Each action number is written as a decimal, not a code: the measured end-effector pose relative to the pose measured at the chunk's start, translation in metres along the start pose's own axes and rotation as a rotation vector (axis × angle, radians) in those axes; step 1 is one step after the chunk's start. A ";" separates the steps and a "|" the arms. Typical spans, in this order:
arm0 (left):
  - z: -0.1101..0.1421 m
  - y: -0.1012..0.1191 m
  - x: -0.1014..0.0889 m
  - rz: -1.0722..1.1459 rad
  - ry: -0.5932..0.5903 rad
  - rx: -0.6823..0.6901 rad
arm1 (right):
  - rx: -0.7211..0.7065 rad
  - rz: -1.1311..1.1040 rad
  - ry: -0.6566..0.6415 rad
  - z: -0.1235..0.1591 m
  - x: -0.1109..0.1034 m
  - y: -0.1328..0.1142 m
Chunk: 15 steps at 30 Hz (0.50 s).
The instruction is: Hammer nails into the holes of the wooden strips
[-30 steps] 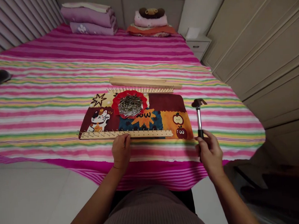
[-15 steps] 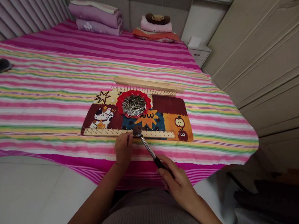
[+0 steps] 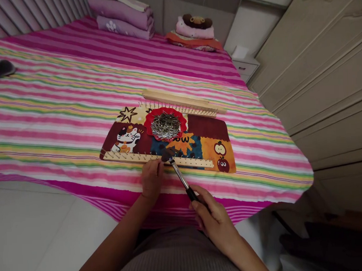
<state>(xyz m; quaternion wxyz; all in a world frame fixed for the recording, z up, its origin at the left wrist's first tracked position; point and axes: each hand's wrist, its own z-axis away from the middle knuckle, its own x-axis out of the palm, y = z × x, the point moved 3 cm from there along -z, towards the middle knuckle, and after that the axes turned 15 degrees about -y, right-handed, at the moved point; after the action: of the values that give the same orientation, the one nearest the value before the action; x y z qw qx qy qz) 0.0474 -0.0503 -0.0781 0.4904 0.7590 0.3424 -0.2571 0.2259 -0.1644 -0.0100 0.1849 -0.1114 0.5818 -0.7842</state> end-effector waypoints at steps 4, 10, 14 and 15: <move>0.000 0.000 -0.001 0.020 -0.011 0.000 | -0.016 0.055 0.002 0.000 0.000 -0.004; 0.000 -0.002 0.001 0.030 -0.016 -0.023 | -0.024 0.125 -0.008 0.000 0.000 -0.007; 0.000 -0.002 0.001 0.028 -0.015 -0.029 | -0.021 0.139 -0.002 0.000 -0.001 -0.007; 0.000 -0.002 0.001 0.024 -0.014 -0.033 | -0.021 0.147 0.001 0.000 -0.001 -0.008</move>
<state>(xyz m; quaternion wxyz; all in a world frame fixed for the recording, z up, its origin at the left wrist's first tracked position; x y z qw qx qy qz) 0.0464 -0.0497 -0.0800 0.5084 0.7530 0.3342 -0.2507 0.2255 -0.1623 -0.0026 0.2407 -0.0699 0.5968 -0.7623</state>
